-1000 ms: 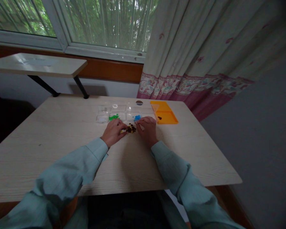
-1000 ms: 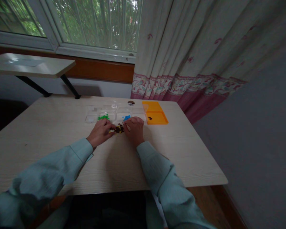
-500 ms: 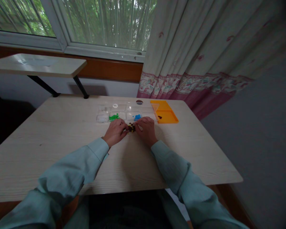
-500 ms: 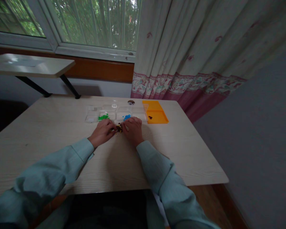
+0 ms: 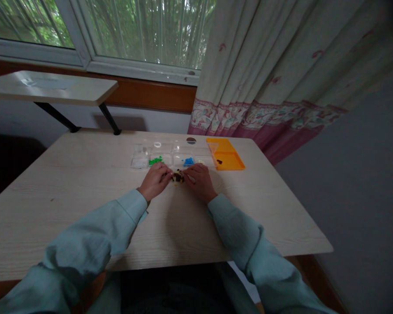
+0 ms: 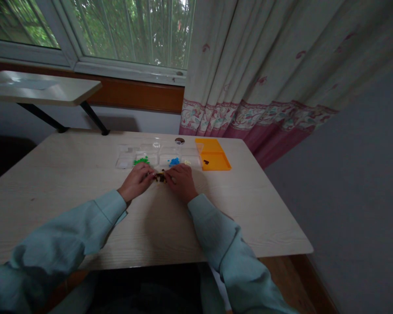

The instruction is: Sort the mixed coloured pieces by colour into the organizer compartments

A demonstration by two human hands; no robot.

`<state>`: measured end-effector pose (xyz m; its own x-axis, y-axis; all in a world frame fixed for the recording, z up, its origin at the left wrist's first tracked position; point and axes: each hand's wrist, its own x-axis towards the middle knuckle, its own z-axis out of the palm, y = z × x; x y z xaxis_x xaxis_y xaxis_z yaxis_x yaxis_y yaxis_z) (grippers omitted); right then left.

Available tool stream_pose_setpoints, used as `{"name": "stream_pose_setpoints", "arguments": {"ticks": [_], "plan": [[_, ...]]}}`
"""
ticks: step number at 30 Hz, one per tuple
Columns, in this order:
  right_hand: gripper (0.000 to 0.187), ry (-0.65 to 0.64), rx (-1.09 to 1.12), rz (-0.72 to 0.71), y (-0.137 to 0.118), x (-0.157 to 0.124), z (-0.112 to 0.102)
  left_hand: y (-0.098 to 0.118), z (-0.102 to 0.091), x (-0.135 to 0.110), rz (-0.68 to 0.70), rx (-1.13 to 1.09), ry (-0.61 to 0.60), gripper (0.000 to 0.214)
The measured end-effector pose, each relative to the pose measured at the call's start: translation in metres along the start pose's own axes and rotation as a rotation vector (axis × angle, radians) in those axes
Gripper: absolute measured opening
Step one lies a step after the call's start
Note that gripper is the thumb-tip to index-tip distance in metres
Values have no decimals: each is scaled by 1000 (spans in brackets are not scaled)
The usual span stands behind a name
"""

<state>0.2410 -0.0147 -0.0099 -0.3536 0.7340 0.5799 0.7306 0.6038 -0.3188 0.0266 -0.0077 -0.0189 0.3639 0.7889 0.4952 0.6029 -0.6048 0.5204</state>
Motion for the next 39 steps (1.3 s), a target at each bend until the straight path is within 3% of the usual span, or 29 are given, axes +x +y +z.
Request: {"name": "stream_pose_setpoints", "arguments": {"ticks": [5,15,26,30,35,39], "plan": [[20,-65,13,-51,-5,1,3,1,-1,0,2,-58,17,26],[20,-39,19,-57,-18,1,4,4,-4,0,19,-44,-23,32],[19,-8,-2,-46,-17,1,6,5,-5,0,16,-10,-49,35],[20,66,-85,49,10,6,-14,2,-4,-1,3,-22,-3,33],[26,222,-283,388,82,3,-46,3,-4,-1,-6,-33,11,33],[35,243,-276,587,129,-7,-48,3,-3,-1,-16,-23,11,35]]}}
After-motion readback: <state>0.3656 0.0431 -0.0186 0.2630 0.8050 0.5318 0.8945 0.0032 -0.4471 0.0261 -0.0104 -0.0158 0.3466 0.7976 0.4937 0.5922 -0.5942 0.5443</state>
